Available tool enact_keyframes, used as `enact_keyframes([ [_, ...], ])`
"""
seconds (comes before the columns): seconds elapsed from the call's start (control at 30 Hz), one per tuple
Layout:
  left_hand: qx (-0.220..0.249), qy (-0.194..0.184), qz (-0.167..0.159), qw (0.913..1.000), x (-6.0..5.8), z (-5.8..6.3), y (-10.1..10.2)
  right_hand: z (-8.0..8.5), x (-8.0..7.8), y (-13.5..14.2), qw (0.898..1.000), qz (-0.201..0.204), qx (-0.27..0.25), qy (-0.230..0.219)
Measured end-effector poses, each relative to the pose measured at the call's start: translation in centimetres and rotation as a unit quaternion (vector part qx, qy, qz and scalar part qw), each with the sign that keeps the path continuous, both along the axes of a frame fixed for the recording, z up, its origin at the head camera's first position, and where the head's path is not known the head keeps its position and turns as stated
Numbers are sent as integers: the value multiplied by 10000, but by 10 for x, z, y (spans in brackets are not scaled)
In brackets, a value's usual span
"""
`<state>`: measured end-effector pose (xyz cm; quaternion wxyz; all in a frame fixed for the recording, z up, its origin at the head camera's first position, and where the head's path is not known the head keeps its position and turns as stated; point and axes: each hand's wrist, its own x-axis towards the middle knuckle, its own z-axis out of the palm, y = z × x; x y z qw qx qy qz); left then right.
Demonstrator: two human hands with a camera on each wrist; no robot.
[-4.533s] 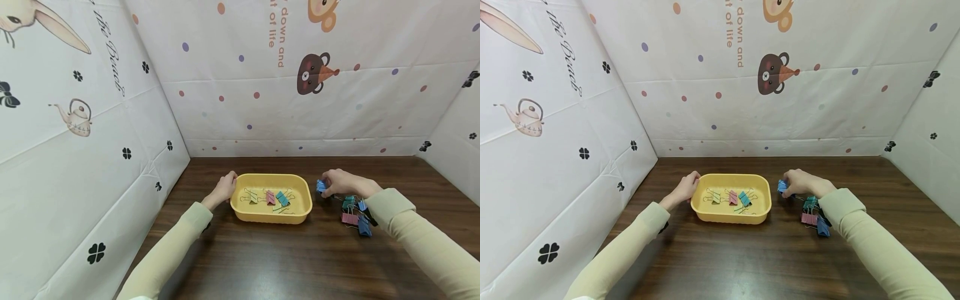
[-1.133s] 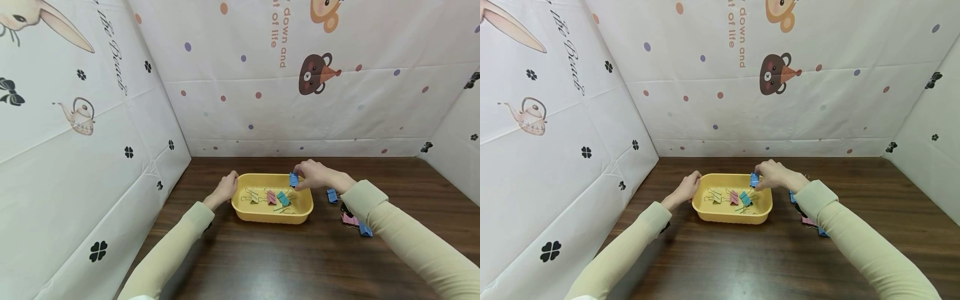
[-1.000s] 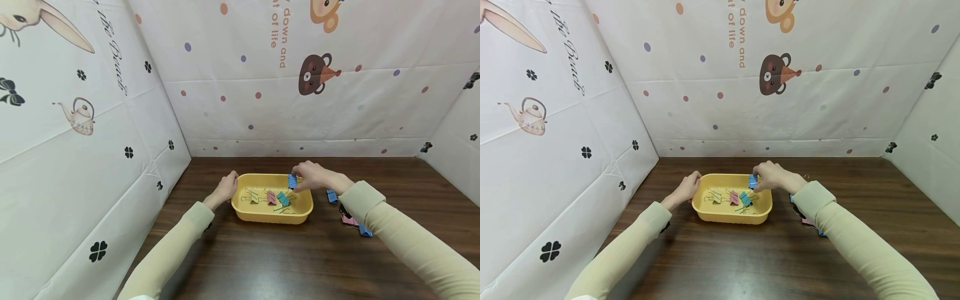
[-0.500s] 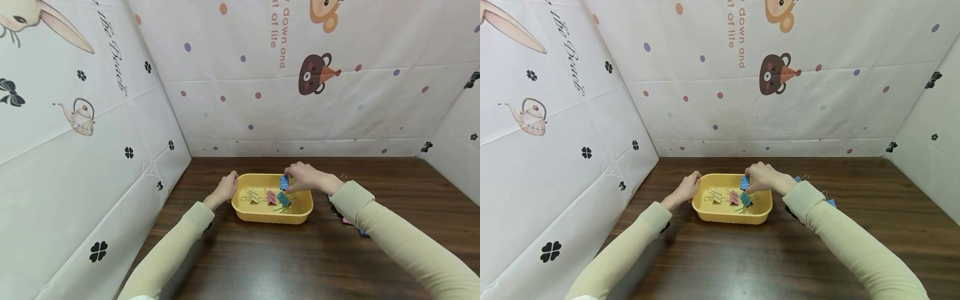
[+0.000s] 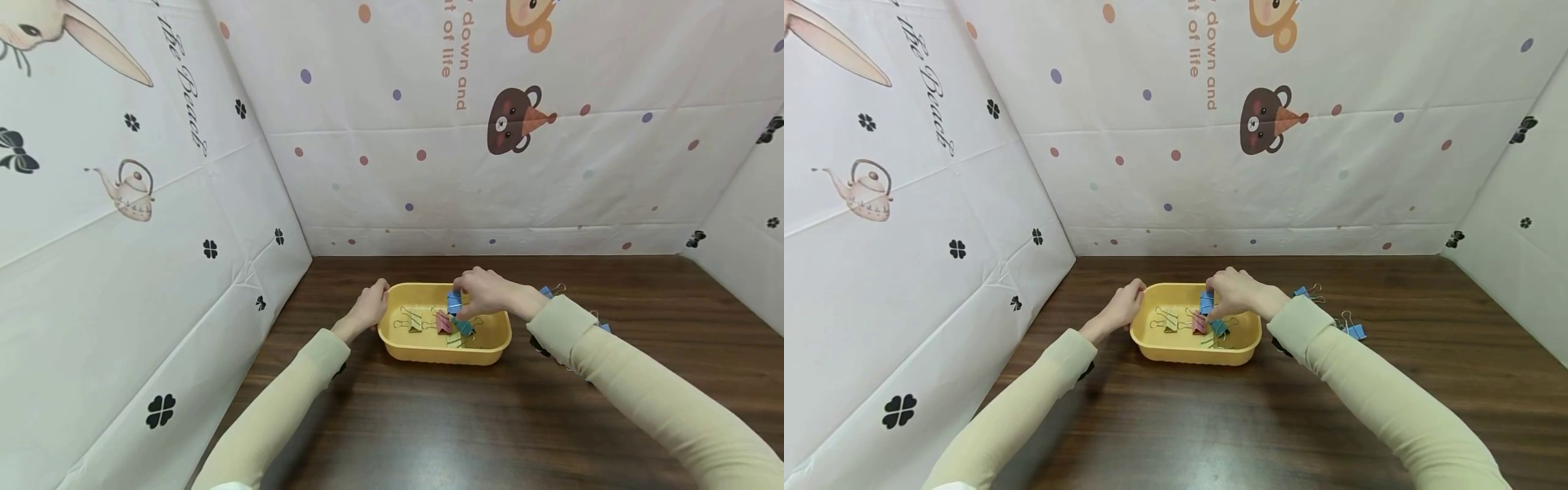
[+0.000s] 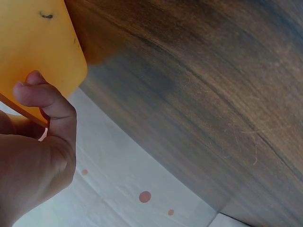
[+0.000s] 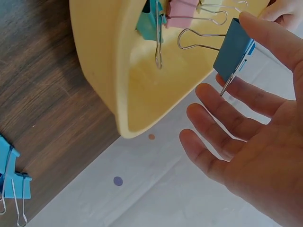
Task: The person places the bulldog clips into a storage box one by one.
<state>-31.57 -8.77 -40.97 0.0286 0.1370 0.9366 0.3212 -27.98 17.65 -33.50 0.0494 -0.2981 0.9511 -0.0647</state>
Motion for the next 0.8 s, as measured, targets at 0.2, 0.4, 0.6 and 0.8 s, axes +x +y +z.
enact_keyframes([
  [0.2, -37, 44, 38, 10000, 0, 0, 1, 0, 1, -8, 9999, 114, 50, 72],
  [0.4, -42, 25, 28, 10000, -1, -1, 1, -2, 2, -15, 9998, 141, 134, 45],
  [0.6, -28, 33, 40, 10000, -3, -2, 1, -4, 3, -21, 9995, 249, 176, 74],
  [0.8, -17, 69, -5, 10000, -2, -2, 0, -7, 5, -28, 9992, 292, 243, 91],
])
